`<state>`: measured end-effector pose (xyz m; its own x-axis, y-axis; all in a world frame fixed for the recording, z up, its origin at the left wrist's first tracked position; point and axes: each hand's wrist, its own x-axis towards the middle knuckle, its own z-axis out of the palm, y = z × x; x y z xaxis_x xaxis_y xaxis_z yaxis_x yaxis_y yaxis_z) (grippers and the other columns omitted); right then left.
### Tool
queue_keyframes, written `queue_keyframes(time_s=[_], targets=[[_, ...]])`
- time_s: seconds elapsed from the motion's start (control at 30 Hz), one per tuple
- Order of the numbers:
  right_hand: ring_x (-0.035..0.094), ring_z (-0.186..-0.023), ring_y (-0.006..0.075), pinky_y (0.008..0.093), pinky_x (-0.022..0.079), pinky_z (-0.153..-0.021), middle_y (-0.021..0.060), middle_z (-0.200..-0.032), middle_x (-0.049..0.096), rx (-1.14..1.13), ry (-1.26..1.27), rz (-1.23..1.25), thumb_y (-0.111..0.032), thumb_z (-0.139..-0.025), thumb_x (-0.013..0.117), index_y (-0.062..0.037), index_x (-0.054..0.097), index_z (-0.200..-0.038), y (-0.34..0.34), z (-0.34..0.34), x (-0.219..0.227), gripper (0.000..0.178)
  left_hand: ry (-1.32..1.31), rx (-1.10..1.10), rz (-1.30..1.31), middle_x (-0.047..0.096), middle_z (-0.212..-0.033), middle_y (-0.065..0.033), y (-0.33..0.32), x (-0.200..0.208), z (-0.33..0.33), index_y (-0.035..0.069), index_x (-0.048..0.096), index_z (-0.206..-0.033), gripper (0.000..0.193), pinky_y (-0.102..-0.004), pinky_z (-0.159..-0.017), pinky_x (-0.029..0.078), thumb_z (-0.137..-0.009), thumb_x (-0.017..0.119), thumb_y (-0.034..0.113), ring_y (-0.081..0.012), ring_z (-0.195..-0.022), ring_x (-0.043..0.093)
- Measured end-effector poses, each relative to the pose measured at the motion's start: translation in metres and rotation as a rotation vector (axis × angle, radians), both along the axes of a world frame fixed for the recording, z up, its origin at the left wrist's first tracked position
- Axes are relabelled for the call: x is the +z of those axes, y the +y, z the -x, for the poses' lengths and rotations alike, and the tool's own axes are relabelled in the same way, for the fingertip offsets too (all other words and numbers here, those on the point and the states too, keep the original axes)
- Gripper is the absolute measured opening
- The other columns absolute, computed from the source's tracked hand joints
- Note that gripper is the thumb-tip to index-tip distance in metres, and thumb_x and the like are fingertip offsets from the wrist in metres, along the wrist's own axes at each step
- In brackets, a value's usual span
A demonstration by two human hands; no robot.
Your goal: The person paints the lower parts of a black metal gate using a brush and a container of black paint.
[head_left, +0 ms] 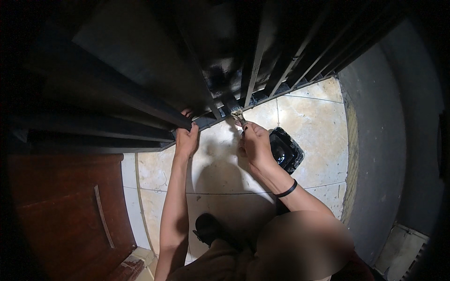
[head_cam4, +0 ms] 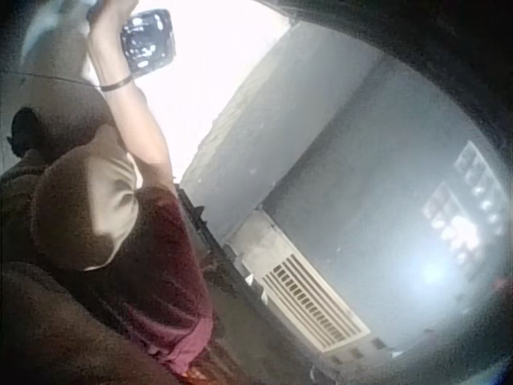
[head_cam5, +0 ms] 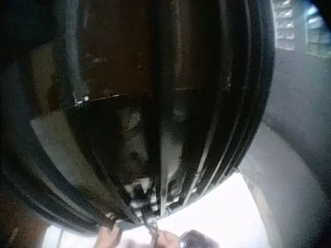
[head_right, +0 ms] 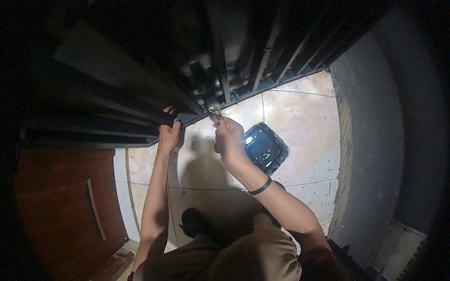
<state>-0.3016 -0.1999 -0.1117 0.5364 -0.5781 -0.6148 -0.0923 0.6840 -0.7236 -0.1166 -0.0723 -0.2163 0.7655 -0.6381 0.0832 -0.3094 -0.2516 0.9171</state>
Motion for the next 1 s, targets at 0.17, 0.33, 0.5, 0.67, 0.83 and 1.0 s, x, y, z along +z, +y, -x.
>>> queue_keyframes(time_s=[0.17, 0.33, 0.5, 0.67, 0.83, 1.0], targets=[[0.036, -0.048, 0.0072, 0.0255, 0.028, -0.044, -0.0039, -0.063, 0.044, 0.028, 0.000, 0.112, -0.018, -0.106, 0.043, -0.0066, 0.061, -0.094, -0.028, -0.022, -0.035, 0.024, 0.011, -0.024, 0.003, 0.053, -0.141, -0.0205, -0.011, -0.010, 0.005, -0.002, 0.042, -0.144, 0.052, -0.0350, -0.113, 0.036, -0.094, 0.051, 0.007, -0.0288, -0.135, 0.050], [0.038, -0.047, 0.0048, 0.0253, 0.031, -0.043, -0.0056, -0.063, 0.044, -0.003, -0.175, 0.103, -0.019, -0.104, 0.049, -0.0044, 0.064, -0.097, -0.017, -0.023, 0.032, 0.022, -0.005, -0.009, 0.000, 0.053, -0.140, -0.0198, 0.001, -0.011, -0.003, -0.002, 0.042, -0.144, 0.052, -0.0348, -0.113, 0.036, -0.093, 0.051, 0.006, -0.0286, -0.134, 0.050], [0.036, -0.048, 0.0024, 0.0217, 0.028, -0.044, -0.0076, -0.062, 0.042, 0.064, -0.008, 0.209, -0.020, -0.106, 0.044, -0.0047, 0.066, -0.114, -0.003, 0.016, 0.038, 0.028, 0.009, -0.002, -0.016, 0.054, -0.139, -0.0194, 0.000, -0.001, 0.000, -0.002, 0.042, -0.144, 0.052, -0.0347, -0.112, 0.036, -0.093, 0.051, 0.005, -0.0285, -0.134, 0.050], [0.037, -0.047, 0.0052, 0.0259, 0.030, -0.043, -0.0065, -0.061, 0.044, 0.054, 0.042, 0.201, -0.018, -0.108, 0.044, -0.0035, 0.063, -0.098, -0.014, 0.000, -0.041, 0.026, -0.034, -0.021, -0.030, 0.055, -0.140, -0.0201, -0.007, 0.000, 0.003, -0.003, 0.042, -0.143, 0.051, -0.0345, -0.112, 0.036, -0.093, 0.050, 0.005, -0.0280, -0.134, 0.050], [0.053, -0.061, 0.0202, 0.0351, 0.045, -0.058, 0.0103, -0.068, 0.054, -0.022, -0.042, 0.544, -0.012, -0.102, 0.051, 0.0061, 0.061, -0.100, -0.021, -0.034, -0.067, 0.021, -0.009, -0.032, -0.004, 0.055, -0.140, -0.0203, -0.010, -0.005, 0.003, -0.003, 0.042, -0.143, 0.051, -0.0345, -0.113, 0.036, -0.094, 0.050, 0.005, -0.0284, -0.134, 0.051], [0.048, -0.064, 0.0163, 0.0299, 0.041, -0.061, 0.0099, -0.076, 0.053, -0.060, -0.090, 0.616, -0.012, -0.102, 0.052, 0.0062, 0.058, -0.112, 0.008, -0.024, 0.032, 0.021, 0.011, 0.003, -0.005, 0.054, -0.141, -0.0179, 0.002, -0.015, -0.003, -0.001, 0.042, -0.144, 0.051, -0.0340, -0.113, 0.036, -0.095, 0.053, 0.006, -0.0265, -0.133, 0.051]])
